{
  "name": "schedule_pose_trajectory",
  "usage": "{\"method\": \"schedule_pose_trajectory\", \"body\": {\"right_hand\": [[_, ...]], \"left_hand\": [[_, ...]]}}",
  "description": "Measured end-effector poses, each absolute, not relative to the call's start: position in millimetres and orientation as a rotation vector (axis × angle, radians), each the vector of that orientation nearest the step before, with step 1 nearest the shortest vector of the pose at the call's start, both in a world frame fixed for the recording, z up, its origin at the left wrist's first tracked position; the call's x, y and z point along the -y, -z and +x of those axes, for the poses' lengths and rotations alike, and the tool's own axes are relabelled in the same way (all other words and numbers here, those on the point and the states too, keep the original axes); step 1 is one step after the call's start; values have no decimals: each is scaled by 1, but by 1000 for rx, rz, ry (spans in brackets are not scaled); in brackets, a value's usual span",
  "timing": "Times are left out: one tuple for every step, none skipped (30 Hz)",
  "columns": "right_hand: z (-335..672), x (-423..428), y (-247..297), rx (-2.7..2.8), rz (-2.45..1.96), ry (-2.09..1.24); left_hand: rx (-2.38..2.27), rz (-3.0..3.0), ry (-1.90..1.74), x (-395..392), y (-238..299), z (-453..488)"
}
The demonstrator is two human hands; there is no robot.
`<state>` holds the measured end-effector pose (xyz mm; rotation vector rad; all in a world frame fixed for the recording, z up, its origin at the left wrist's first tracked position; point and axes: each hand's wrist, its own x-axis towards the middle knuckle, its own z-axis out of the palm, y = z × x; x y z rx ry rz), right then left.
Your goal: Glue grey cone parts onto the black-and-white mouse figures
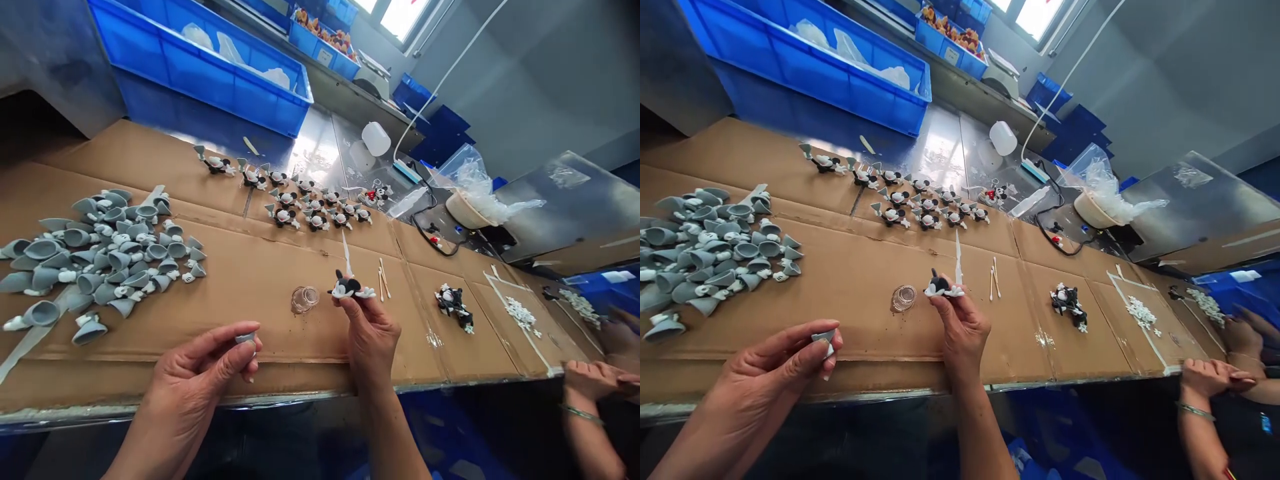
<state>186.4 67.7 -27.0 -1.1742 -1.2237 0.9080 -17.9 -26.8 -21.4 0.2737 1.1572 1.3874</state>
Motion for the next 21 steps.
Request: {"method": "schedule_pose_trajectory", "body": {"right_hand": [[186,-70,28,1257,-1174,-894],[186,-72,28,1288,-1173,-878],[186,-73,28,1318,-1172,-860],[186,-75,28,1344,-1170,-840],[186,-76,28,1369,-1168,-818],[186,-77,28,1392,-1166,-796],[186,-78,27,1415,-1165,-771],[186,-78,26,1436,-1164,-742],[186,-78,26,1454,-1165,-713],[186,-78,25,1471,-1165,-685],[185,-77,25,1483,-1164,-662],[185,-76,25,1492,-1162,-645],[185,-75,25,1497,-1159,-634],[184,-74,25,1499,-1157,-629],[184,-73,25,1500,-1155,-628],[184,-72,25,1499,-1154,-627],[184,-72,26,1498,-1153,-626],[184,-71,26,1497,-1152,-624],[184,-71,26,1497,-1150,-619],[184,-70,27,1496,-1149,-613],[184,-70,27,1498,-1150,-606]], "left_hand": [[-1164,270,-1388,27,21,-18],[-1168,266,-1384,27,21,-18],[-1174,260,-1379,28,21,-18],[-1178,252,-1369,28,21,-18],[-1180,245,-1361,28,21,-18],[-1179,241,-1360,28,21,-19],[-1175,243,-1356,28,20,-19],[-1169,248,-1350,28,18,-20],[-1159,257,-1346,28,17,-20],[-1147,266,-1340,28,15,-20],[-1141,271,-1334,27,14,-20],[-1133,279,-1334,27,13,-20],[-1130,285,-1337,27,12,-20],[-1125,292,-1348,27,12,-20],[-1119,301,-1348,27,11,-20],[-1116,307,-1350,27,11,-20],[-1106,313,-1359,27,11,-19],[-1094,319,-1367,27,11,-19],[-1086,322,-1373,27,11,-19],[-1078,327,-1379,27,11,-18],[-1081,329,-1381,27,11,-18]]}}
